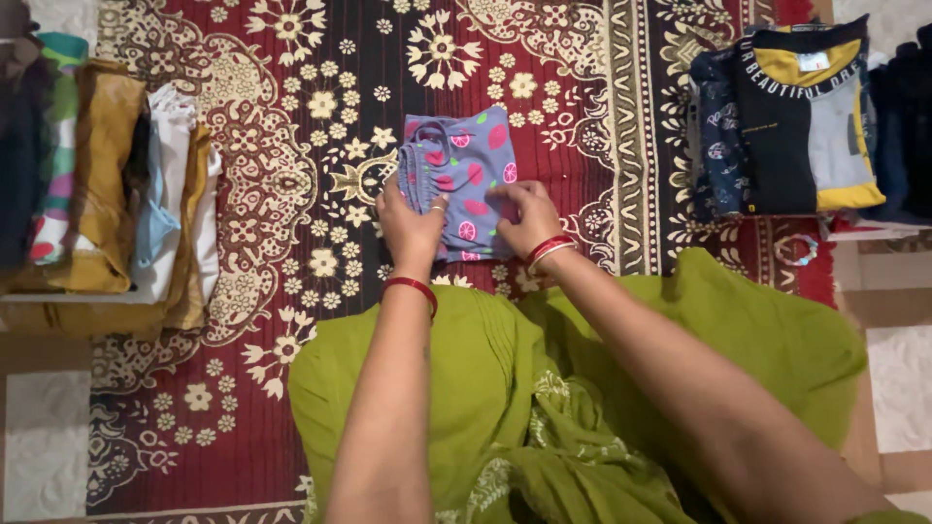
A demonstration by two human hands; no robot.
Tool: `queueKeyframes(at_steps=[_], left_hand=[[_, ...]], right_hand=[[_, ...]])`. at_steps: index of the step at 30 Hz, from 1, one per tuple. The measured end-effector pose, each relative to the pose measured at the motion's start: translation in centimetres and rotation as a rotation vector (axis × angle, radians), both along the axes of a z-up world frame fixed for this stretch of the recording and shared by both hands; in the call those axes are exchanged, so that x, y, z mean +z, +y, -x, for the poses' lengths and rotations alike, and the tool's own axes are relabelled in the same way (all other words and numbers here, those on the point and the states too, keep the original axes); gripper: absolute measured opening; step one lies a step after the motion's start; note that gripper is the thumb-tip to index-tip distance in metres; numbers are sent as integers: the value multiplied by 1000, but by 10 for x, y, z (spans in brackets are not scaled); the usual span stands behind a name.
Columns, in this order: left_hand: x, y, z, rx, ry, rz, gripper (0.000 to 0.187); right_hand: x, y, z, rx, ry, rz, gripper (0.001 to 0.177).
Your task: The person folds several pieces of clothing on a patterned rug, including a blue patterned short, a yellow and black t-shirt, and a dark blue patterned short. They smooth and align each item before folding it into a compact stack.
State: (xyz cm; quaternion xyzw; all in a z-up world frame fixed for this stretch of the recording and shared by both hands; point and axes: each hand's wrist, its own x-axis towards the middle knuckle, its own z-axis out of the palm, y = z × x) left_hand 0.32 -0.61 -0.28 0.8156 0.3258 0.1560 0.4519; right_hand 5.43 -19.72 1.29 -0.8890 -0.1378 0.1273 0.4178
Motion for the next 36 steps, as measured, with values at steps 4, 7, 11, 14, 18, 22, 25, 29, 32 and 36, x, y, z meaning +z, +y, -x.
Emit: queueKeyframes(at_steps=[4,7,11,14,18,22,25,29,32,36], left_hand=[[21,-18,1,-66,10,38,78],[47,-40,7,-150,226,38,82],[69,-70,17,-305,89,-404,78],[64,-79,11,-642,67,-436,65],[42,-88,-5,-793,152,-493,55],[19,-81,-28,-840,206,-569,57],[8,-76,-32,-904,274,-616,66],[10,-75,-30,-909,235,-687,66],[18,-75,-23,-925,264,-659,69],[37,-68,-3,-946,360,-692,99]], right_hand=[[18,-23,-3,61,-98,63,54],[28,-46,5,132,-11,92,59],[30,-64,19,133,-10,168,58],[26,-73,25,0,84,144,46],[23,-72,17,65,-94,109,31],[18,-67,17,243,-235,162,40],[18,-65,17,217,-158,222,44],[20,-63,14,216,-137,251,51],[18,-67,18,235,-166,256,53],[17,-70,23,262,-157,277,67]])
